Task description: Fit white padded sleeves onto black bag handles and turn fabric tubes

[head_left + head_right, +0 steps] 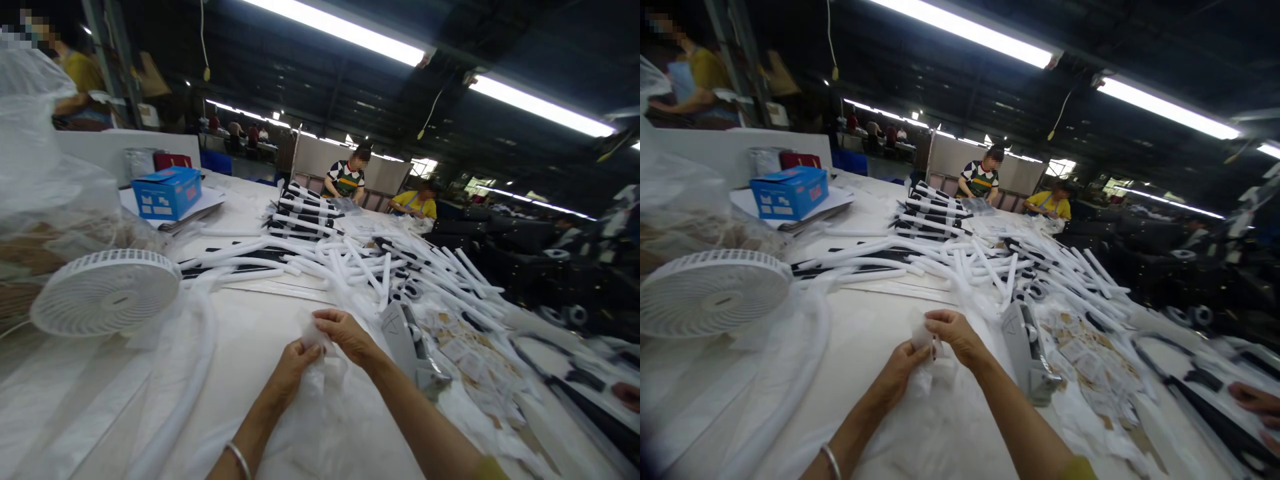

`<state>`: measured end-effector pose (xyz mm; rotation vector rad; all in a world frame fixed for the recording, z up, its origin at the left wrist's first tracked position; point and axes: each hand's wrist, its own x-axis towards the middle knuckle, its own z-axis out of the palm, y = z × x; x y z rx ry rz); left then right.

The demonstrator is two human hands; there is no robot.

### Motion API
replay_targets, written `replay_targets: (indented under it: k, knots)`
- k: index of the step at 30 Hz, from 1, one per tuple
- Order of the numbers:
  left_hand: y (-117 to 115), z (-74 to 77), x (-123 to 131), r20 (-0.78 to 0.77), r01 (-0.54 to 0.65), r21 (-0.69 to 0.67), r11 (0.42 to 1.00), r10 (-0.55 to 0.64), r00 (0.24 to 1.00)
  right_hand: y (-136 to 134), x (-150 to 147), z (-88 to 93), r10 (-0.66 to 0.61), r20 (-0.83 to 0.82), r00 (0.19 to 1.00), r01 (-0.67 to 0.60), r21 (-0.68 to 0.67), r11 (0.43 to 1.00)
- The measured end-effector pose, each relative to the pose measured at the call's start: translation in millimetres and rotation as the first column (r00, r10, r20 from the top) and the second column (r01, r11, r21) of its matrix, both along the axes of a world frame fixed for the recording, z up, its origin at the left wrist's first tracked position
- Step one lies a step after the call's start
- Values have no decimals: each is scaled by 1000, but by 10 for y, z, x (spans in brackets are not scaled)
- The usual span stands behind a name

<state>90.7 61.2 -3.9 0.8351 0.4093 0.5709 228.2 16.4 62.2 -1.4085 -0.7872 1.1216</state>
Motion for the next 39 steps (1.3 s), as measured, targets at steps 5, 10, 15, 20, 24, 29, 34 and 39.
replay_targets:
  k: [5,10,15,20,24,29,34,39]
  knots:
    - [33,-41,2,-33,-72,-32,997,71,997,86,-33,125,-160,77,984,157,49,986]
    - [87,-76,12,-83,-216,-117,969,208,975,-13,56,343,-247,6,969,246,70,967]
    - [76,-71,27,-92,-243,-151,958,232,968,-28,16,341,-241,275,931,220,104,970]
    - [69,-69,15,-78,-256,-163,953,246,966,77,13,37,-187,444,876,190,39,981]
    - [73,-53,16,-58,-244,-170,955,238,970,125,-82,-140,-99,254,962,111,-32,993]
    - [87,-47,0,-62,-299,-192,935,292,954,167,79,78,-304,178,936,294,80,952]
    - [129,-74,-27,-66,-371,-231,899,366,928,-37,657,869,-478,57,877,447,267,853]
    - [123,-86,-6,-43,-375,-246,894,377,925,-311,568,1185,-266,47,963,249,227,942]
